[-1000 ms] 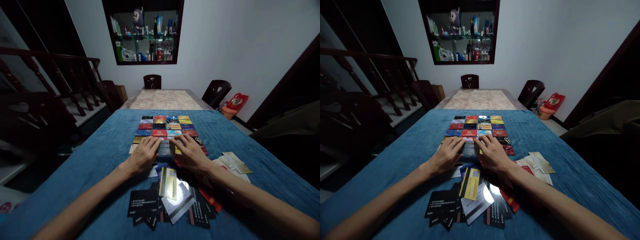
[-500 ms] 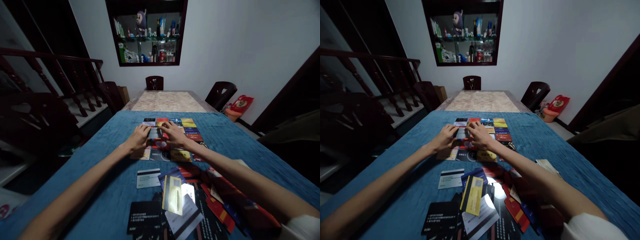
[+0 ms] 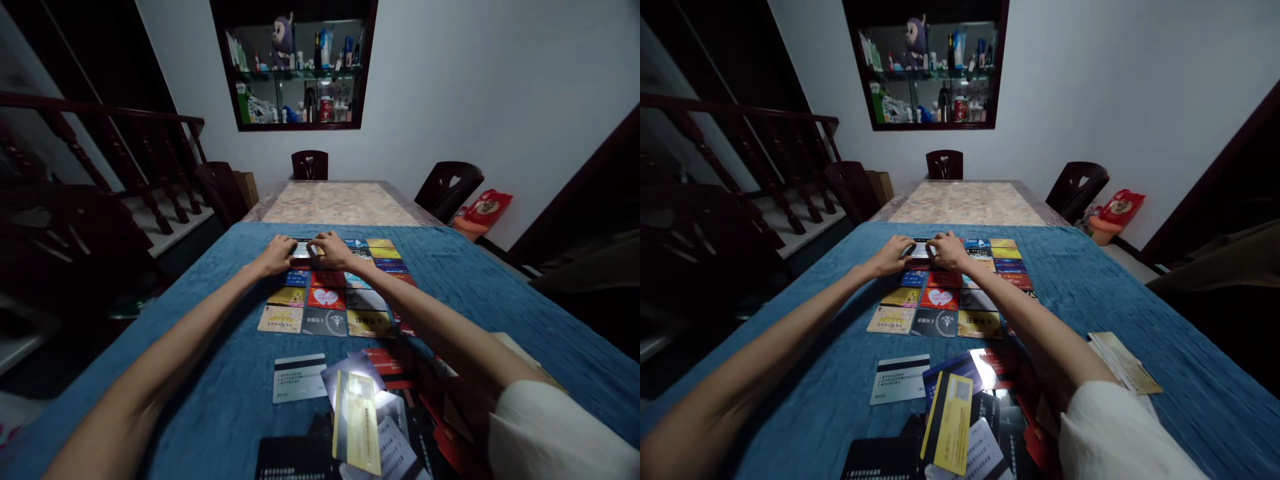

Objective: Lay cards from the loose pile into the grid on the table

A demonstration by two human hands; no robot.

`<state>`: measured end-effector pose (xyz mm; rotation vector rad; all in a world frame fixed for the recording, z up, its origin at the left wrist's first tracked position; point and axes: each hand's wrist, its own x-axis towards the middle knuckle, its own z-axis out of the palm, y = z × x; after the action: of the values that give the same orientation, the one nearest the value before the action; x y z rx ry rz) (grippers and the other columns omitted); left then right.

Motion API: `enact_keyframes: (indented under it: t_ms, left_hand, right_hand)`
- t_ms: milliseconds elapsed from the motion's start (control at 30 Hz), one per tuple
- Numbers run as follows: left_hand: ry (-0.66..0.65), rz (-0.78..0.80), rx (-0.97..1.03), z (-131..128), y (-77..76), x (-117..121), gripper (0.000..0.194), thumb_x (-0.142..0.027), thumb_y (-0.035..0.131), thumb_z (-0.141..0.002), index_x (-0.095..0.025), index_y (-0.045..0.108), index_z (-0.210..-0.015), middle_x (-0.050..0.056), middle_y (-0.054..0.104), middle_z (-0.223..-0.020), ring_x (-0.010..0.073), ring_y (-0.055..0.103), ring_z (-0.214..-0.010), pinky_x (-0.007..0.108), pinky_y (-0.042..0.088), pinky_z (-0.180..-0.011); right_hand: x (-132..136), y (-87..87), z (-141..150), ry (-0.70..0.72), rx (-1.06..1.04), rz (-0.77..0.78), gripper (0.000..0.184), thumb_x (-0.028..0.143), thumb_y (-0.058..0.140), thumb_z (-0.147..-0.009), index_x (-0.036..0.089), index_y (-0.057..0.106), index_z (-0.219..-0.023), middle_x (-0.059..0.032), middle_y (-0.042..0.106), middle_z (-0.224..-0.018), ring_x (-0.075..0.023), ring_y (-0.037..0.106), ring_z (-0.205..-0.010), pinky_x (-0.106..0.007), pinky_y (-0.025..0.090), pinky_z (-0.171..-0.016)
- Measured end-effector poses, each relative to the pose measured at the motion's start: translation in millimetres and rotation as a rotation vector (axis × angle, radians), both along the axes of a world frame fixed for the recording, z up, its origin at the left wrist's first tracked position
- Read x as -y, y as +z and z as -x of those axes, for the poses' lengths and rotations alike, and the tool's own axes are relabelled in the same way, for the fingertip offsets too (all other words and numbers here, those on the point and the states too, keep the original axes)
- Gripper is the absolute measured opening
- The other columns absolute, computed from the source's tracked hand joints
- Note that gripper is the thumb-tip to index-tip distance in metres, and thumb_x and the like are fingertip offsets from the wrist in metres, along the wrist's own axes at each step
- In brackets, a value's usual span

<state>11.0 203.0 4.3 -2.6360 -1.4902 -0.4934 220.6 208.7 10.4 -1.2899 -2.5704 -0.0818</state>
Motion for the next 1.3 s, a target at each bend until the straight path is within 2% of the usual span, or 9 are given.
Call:
enact_keyframes:
  t_ms: [167,333,567,833,1133,1300]
  left_hand:
    - [0.004,0.044,0.009,3.2,-3.9,-26.4,0.035,-0.02,0.06,-0.074,-0.014,0.067,-0.108,0.011,0.067,-0.115,0.0279,0.058,-0.111,0.04,0.044,-0.102]
    - [0.008,0.079,0.003,3.5,-5.9,-38.3,0.035,-0.02,0.06,-0.072,-0.013,0.069,-0.105,0.009,0.07,-0.11,0.0272,0.061,-0.106,0.037,0.047,-0.098]
    - [0.007,0.118,-0.005,7.8,-8.9,-43.1,0.037,-0.02,0.057,-0.069,-0.015,0.071,-0.103,0.006,0.072,-0.103,0.0255,0.064,-0.099,0.033,0.05,-0.09]
    - [0.026,0.138,-0.018,7.3,-12.6,-48.4,0.04,-0.021,0.055,-0.069,-0.012,0.072,-0.104,0.008,0.072,-0.101,0.026,0.065,-0.095,0.032,0.051,-0.086]
    - [0.028,0.137,-0.022,7.7,-16.6,-48.8,0.039,-0.024,0.054,-0.072,-0.013,0.073,-0.105,0.008,0.073,-0.103,0.0243,0.065,-0.096,0.031,0.049,-0.09]
    - [0.021,0.125,-0.013,10.5,-19.2,-48.3,0.036,-0.026,0.053,-0.075,-0.013,0.073,-0.102,0.008,0.072,-0.102,0.024,0.064,-0.096,0.031,0.049,-0.091]
  right_hand:
    - [-23.7,-5.9,3.8,-0.017,0.013,0.022,0.039,0.027,0.053,-0.09,0.024,0.066,-0.126,-0.0109,0.063,-0.124,-0.0261,0.053,-0.106,-0.034,0.036,-0.092]
    - [-38.0,-12.1,8.0,-0.041,0.037,0.04,0.037,0.032,0.052,-0.09,0.025,0.068,-0.123,-0.0105,0.065,-0.122,-0.0254,0.055,-0.108,-0.034,0.034,-0.095]
    - [-45.8,-17.2,14.4,-0.038,0.068,0.065,0.037,0.031,0.054,-0.089,0.025,0.068,-0.123,-0.0095,0.067,-0.121,-0.0249,0.058,-0.11,-0.033,0.036,-0.096]
    - [-48.4,-15.8,18.2,-0.034,0.117,0.088,0.037,0.025,0.056,-0.086,0.022,0.07,-0.12,-0.01,0.07,-0.116,-0.0248,0.06,-0.107,-0.033,0.037,-0.098]
    - [-48.5,-18.9,20.6,-0.034,0.137,0.107,0.037,0.022,0.052,-0.088,0.02,0.071,-0.12,-0.0098,0.074,-0.11,-0.0249,0.063,-0.105,-0.035,0.037,-0.1]
    - [-49.5,-22.2,20.2,-0.039,0.12,0.112,0.037,0.024,0.052,-0.089,0.023,0.069,-0.121,-0.0099,0.072,-0.114,-0.0251,0.062,-0.106,-0.035,0.038,-0.098]
